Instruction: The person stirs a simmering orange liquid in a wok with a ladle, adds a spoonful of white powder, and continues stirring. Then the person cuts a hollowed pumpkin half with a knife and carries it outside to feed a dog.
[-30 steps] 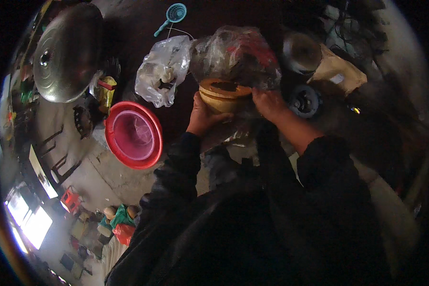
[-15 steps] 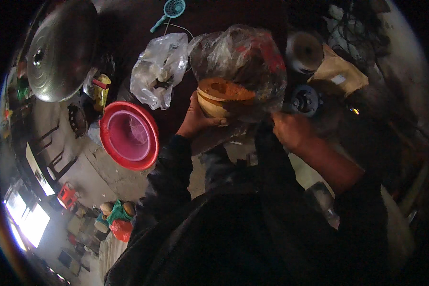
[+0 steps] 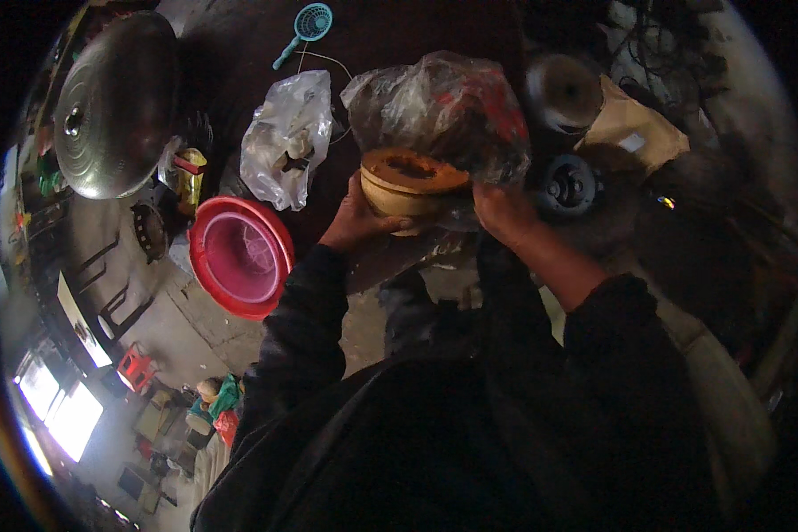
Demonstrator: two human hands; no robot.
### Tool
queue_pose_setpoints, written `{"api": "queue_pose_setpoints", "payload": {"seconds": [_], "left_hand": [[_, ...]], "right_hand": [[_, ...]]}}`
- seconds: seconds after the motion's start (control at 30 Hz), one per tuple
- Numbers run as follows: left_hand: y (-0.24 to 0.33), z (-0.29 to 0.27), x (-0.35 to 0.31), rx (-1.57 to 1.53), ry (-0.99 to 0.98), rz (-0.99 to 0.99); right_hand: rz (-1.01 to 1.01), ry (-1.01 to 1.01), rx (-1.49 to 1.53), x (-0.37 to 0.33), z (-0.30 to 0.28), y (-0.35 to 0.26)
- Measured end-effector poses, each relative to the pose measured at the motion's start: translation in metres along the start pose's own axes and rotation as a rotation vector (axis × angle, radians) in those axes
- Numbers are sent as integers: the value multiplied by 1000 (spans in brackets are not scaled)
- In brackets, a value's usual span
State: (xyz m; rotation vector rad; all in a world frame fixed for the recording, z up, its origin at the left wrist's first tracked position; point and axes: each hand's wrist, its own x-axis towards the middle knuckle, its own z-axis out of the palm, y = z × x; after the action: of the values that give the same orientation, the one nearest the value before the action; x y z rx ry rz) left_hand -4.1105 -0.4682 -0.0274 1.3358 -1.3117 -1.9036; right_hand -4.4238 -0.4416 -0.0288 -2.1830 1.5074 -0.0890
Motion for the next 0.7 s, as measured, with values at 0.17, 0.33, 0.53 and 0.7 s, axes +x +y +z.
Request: {"api": "queue_pose_setpoints", "payload": {"seconds": [0.17, 0.33, 0.53, 0.7], "left_hand": [[-5, -23, 2, -237, -109, -69], [-10, -18, 8, -261, -237, -130], [14, 77, -21, 307, 260, 51], [15, 96, -5, 600, 479, 14]], "right_hand": [[-37, 63, -29, 15, 15, 13], [-27, -48, -71, -9, -26, 4], [84, -118, -136, -32, -61, -22], [70, -35, -47, -36, -46, -25]]}}
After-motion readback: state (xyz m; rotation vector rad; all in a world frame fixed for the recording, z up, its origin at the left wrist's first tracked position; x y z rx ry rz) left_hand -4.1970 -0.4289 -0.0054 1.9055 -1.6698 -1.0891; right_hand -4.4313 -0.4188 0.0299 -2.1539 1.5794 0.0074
